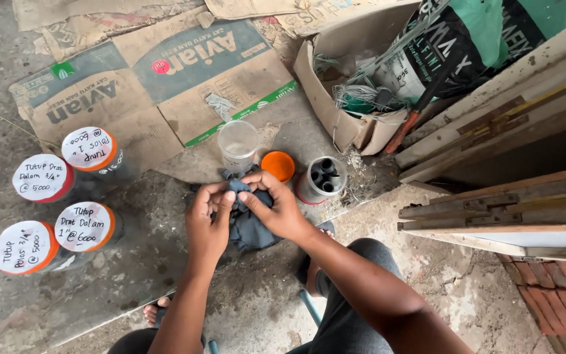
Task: The person pours small black pipe fittings from a clear plastic container onto a piece of cardboard on the floor. They then pick up a dark cloth and wipe each fitting individually, cleaning them before placing them into a metal can.
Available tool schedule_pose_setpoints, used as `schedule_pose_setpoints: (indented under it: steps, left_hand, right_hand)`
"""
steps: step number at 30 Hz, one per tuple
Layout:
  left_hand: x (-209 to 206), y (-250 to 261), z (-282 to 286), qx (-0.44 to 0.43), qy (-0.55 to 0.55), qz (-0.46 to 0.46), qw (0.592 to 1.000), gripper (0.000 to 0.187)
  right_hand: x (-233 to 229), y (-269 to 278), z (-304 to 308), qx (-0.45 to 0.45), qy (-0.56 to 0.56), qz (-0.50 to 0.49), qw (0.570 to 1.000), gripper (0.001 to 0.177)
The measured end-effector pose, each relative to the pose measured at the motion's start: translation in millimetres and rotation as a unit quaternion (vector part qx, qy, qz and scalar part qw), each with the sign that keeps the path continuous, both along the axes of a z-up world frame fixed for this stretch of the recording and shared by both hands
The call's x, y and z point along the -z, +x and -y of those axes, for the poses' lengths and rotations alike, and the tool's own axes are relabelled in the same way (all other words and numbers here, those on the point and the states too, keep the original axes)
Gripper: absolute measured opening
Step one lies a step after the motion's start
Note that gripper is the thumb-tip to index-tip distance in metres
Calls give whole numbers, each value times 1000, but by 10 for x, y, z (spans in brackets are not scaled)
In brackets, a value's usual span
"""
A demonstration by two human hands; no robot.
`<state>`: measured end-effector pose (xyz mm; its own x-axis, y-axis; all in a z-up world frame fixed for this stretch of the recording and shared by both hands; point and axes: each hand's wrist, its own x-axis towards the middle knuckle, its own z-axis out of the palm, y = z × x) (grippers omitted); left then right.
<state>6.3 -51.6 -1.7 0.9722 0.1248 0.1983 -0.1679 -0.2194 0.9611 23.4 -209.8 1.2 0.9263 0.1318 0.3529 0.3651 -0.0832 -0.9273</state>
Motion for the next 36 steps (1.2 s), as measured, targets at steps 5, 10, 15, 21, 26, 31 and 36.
schedule_pose_setpoints:
  steps: [5, 10, 15, 21, 26, 31, 36]
  left_hand:
    - [198, 67, 88, 16, -52, -50, 997, 22]
    - [-61, 40, 134, 56, -95, -90, 990, 23]
    - [-44, 0, 94, 101, -64, -109, 987, 44]
    - [-102, -65, -89, 66, 5, -41, 997, 39]
    - [-47, -161, -395, 41, 67, -24, 997, 35]
    - [-109, -292, -655, 3, 98, -33, 995, 33]
    - [-112, -335, -790, -19, 115, -14, 993, 30]
  right_hand:
    - [-225, -21, 106, -2, -46, 50, 998, 26]
    - [7, 108, 272, -38, -11, 6, 999, 30]
    - [-15, 206, 353, -21, 14, -29, 999, 20]
    - [189, 520, 449, 36, -48, -30, 998, 13]
    - [312, 779, 527, 75, -58, -42, 995, 11]
    - [399, 942, 579, 106, 40, -175, 978, 8]
    - [225, 977, 556, -1, 160, -284, 946, 16]
